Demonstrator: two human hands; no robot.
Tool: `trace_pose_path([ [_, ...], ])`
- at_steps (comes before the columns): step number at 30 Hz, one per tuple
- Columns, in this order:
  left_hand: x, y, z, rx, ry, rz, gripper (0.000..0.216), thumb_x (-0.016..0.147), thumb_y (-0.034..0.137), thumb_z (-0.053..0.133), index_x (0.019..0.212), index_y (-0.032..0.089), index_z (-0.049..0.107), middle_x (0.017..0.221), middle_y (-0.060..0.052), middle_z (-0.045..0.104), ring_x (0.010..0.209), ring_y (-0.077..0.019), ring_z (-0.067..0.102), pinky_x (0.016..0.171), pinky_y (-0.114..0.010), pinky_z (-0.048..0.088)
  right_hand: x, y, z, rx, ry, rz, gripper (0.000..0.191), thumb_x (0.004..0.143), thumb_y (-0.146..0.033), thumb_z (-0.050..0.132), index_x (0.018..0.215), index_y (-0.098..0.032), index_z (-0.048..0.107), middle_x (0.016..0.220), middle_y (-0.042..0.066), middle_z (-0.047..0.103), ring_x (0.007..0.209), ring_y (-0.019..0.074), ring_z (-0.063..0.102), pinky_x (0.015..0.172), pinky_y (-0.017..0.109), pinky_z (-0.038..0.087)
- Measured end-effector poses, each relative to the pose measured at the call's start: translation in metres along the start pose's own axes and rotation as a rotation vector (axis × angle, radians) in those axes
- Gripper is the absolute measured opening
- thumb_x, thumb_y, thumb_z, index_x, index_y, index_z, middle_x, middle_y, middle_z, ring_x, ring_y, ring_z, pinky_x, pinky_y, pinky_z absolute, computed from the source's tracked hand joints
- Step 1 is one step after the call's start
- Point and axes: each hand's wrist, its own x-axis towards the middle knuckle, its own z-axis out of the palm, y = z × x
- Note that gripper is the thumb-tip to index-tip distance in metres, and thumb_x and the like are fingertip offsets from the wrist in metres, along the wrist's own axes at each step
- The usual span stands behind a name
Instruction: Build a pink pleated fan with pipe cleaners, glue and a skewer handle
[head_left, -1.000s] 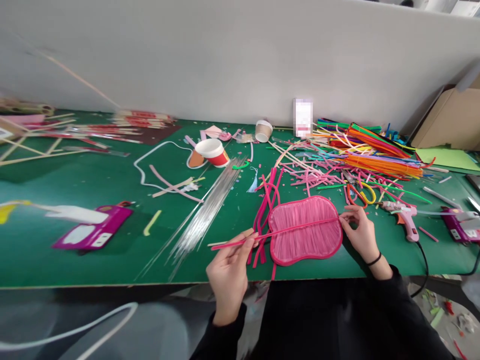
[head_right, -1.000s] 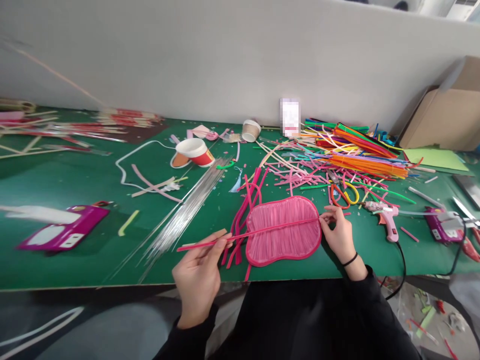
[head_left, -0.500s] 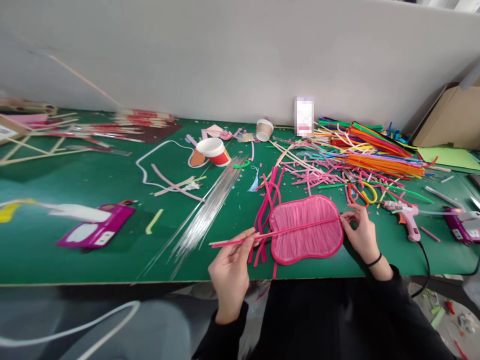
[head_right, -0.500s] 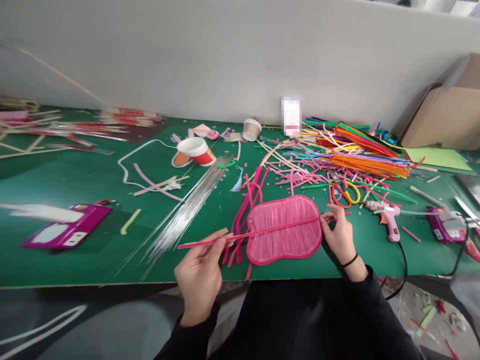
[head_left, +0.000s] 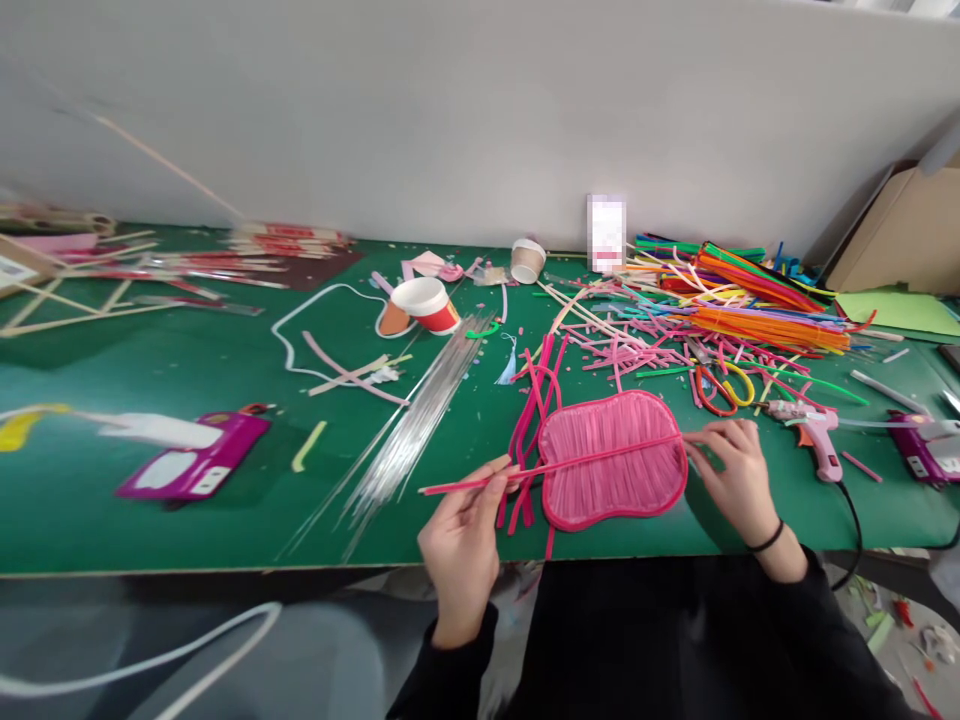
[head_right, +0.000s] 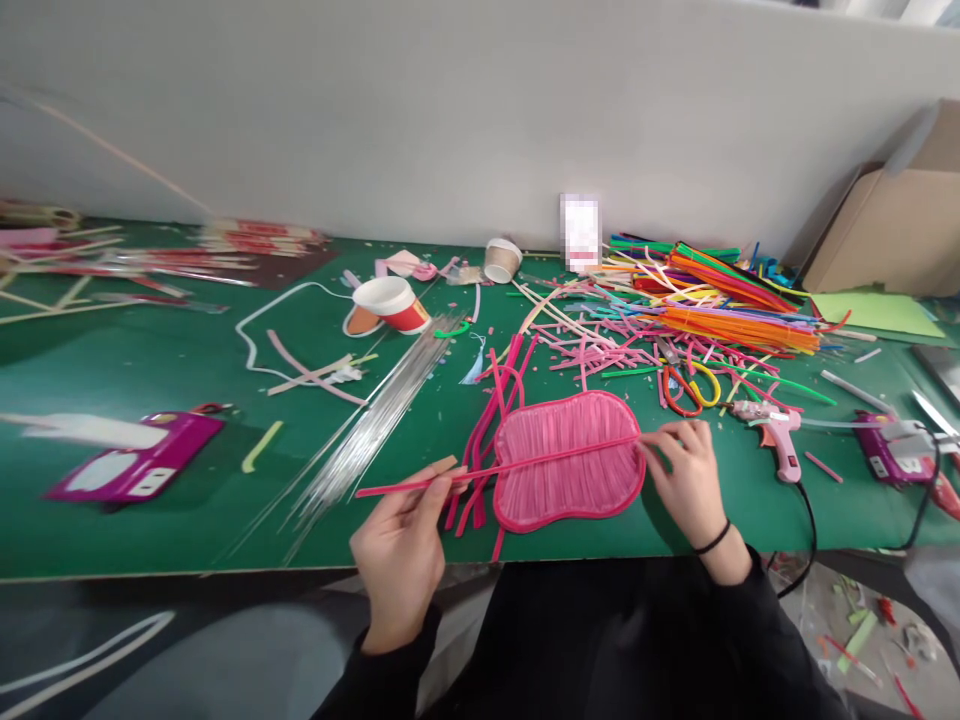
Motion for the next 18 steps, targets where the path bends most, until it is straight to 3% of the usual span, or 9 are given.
trace_pose_path([
  [6,0.0,-0.004,-0.002,0.011,-0.004,-0.005,0.036,0.079,0.043,0.076,0.102,0.015,0.075,0.098,-0.01,0.078,0.079,-0.0195,0.075,0.077,-0.029,0.06,0.01,-0.008,0.029,0.106,-0.072,-0.087,0.015,0.093,-0.02,0.059,0.093,-0.026,0.073,0.088,0.005,0.07,0.091,0.0241,0.055,0.085,0.042,0.051],
  [14,0.0,-0.005,-0.001,0.006,0.008,0.014,0.039,0.078,0.045,0.076,0.101,0.015,0.075,0.096,-0.01,0.078,0.073,-0.019,0.074,0.075,-0.031,0.061,0.005,-0.004,0.025,0.069,-0.113,-0.129,0.033,0.09,-0.008,0.052,0.106,-0.028,0.073,0.097,0.006,0.071,0.098,0.0254,0.054,0.088,0.044,0.051],
  [18,0.0,-0.005,-0.002,0.01,0.0,0.008,0.037,0.078,0.044,0.076,0.102,0.015,0.075,0.097,-0.01,0.078,0.074,-0.0189,0.074,0.075,-0.03,0.061,0.0,-0.008,0.025,0.057,-0.111,-0.133,0.032,0.091,-0.008,0.051,0.105,-0.026,0.073,0.098,0.006,0.071,0.099,0.0263,0.052,0.089,0.046,0.051],
])
